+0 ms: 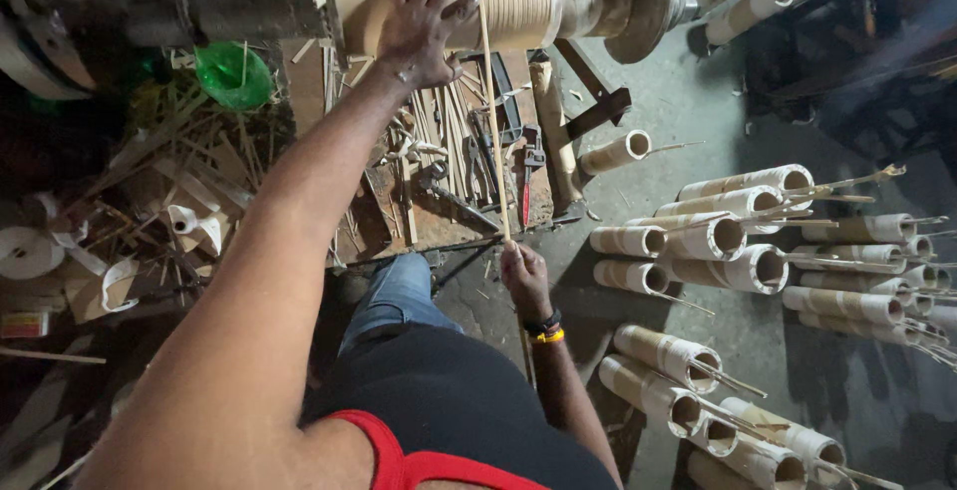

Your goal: The person winds a long thin wooden strip around a large cylindrical drum mounted on a machine, securing the wound layers with paper tape. They then pull the strip taut along the drum and hold it in place with one hand while steadying the wound roll with the other.

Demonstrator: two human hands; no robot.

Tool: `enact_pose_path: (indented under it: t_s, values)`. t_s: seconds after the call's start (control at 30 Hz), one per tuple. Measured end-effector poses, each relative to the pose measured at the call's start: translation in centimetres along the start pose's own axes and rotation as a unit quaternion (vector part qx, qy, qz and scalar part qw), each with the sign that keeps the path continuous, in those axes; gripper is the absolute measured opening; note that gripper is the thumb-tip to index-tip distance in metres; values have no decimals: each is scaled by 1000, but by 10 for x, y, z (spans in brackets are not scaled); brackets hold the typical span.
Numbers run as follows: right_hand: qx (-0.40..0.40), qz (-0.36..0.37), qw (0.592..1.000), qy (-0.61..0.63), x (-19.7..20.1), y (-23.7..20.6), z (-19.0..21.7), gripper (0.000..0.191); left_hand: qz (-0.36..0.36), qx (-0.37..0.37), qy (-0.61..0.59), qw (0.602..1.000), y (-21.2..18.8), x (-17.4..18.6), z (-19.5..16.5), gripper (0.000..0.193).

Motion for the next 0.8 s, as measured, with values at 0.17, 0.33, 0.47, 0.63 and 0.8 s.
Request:
enact_pose_path:
  t_s: [0.17, 0.33, 0.47, 0.63, 0.8]
  values:
    - [-5, 0, 1000, 28, -3, -1, -1, 43, 16, 6, 6, 1000, 1, -1, 0, 104]
    - [1, 4, 1000, 3, -5, -3, -1, 46, 15, 2, 23, 1000, 1, -1, 0, 107]
    - [-16, -5, 1000, 25, -8, -3, -3, 46, 16, 0, 5, 1000, -2, -2, 0, 109]
    - [-14, 1, 998, 69, -9, -2, -4, 45, 21, 0, 4, 1000, -2, -5, 1, 109]
    - [-5, 8, 998, 57, -8, -2, -2, 44, 25, -2, 14, 1000, 0, -5, 3, 110]
Point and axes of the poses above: each hand's wrist, its own y-axis towards the middle knuckle, its own x-axis out of the back of the hand, z = x × y, the point moved 3 cm from there along y, towards the middle knuckle, and after that the axes turned 8 degrees about x, right-handed, at the moved point
